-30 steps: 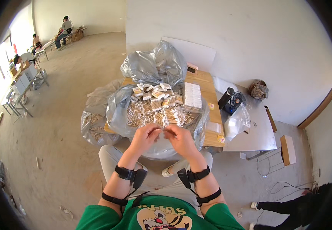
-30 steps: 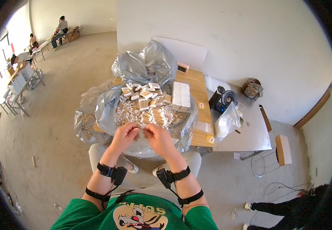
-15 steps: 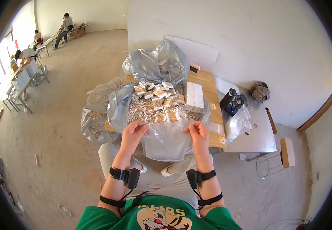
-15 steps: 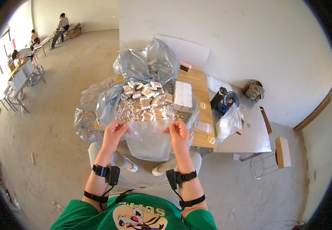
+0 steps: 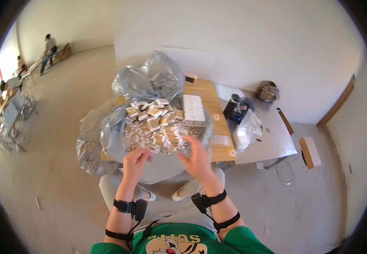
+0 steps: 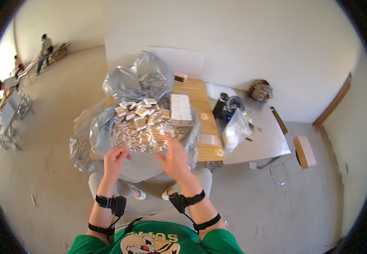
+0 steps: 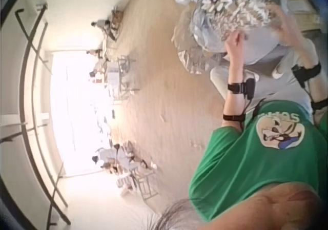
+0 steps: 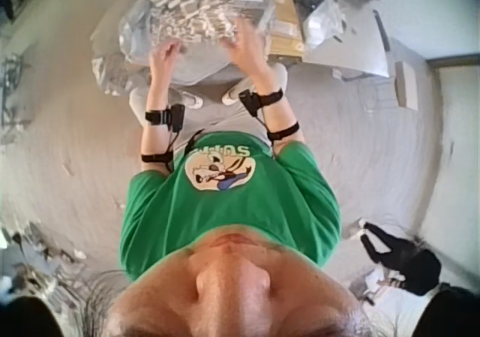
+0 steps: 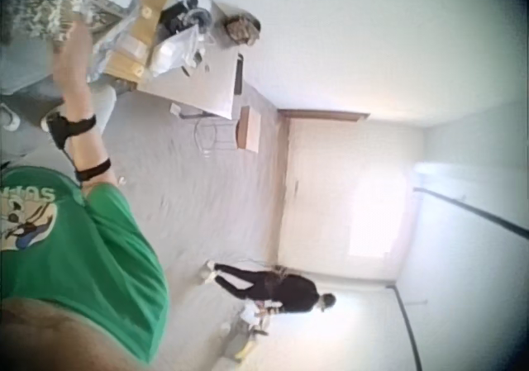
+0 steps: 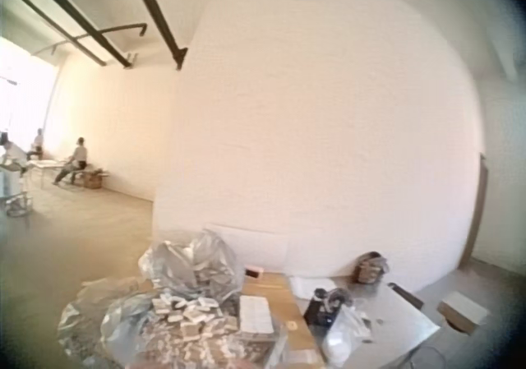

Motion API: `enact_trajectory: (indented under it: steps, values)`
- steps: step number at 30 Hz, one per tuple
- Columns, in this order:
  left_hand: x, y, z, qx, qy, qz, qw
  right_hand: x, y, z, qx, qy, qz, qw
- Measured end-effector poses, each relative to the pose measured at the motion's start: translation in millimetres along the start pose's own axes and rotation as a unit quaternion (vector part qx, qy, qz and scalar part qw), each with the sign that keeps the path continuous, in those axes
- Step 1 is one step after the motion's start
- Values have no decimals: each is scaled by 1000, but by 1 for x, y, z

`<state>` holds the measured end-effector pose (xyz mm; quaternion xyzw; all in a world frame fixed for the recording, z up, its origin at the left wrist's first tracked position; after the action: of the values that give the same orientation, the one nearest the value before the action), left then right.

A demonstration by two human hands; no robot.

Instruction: The recorder is sitting at a workstation packaging small incense sticks into plastic bags.

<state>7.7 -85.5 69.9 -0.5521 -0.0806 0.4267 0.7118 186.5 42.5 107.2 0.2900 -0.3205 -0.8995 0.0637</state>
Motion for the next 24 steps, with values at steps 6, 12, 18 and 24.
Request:
enact_trajectory:
  steps: [6,12,18,24]
  values:
    - [23,-33,-6,79,68,136,985,16,16,-6,106,221,64,967]
    - [26,-25,-13,41,160,75,983,-5,0,-13,98,58,151,982]
    - [29,-37,1,19,161,103,981,-35,-43,-26,162,5,232,959]
    - [42,-39,3,26,186,67,980,-51,-35,-25,210,21,321,923]
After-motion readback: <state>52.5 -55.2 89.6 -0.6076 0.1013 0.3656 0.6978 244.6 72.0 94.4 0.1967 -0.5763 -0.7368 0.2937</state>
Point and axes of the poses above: each hand's wrist, its own z-axis towards the middle knuckle, its own x-axis out of the palm, y = z × x, the point moved 1 cm from there along z, towards the middle knuckle, and after that the axes turned 8 degrees about z, right-handed, at the moved point
